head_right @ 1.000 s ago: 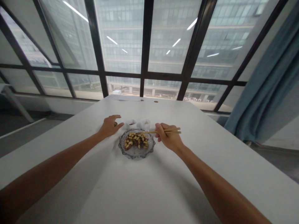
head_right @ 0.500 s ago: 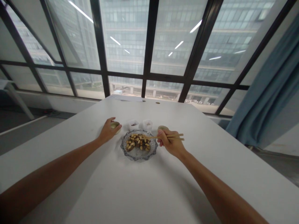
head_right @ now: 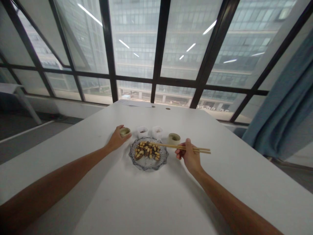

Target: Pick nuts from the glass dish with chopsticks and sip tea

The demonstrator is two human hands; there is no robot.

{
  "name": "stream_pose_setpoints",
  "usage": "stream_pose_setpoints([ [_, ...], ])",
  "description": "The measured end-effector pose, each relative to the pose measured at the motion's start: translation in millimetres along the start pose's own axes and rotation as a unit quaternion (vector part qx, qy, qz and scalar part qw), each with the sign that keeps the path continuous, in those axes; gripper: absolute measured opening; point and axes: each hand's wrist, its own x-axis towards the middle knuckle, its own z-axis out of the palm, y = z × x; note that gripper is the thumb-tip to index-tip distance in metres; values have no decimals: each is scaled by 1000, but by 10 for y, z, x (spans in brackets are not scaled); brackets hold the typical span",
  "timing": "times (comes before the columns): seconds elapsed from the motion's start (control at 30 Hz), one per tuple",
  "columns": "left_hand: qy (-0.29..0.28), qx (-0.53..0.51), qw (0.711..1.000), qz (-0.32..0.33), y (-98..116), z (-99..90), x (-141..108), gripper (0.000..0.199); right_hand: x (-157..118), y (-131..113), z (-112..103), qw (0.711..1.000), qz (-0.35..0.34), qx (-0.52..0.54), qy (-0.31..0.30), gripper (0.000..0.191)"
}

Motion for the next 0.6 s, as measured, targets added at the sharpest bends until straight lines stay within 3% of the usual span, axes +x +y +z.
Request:
stream_pose_setpoints([
  [0.17, -38, 21, 998, -38, -56, -60, -23, 87, 17, 226, -128, 997, 55, 42, 31, 60],
  [0.4, -44, 31, 998, -29, -27, -83, -31, 84, 52, 338, -214, 997, 57, 46, 14, 50],
  [0.6, -50, 25, 998, -26, -9, -87, -36, 82, 33, 332, -185, 993, 85, 67, 46, 50],
])
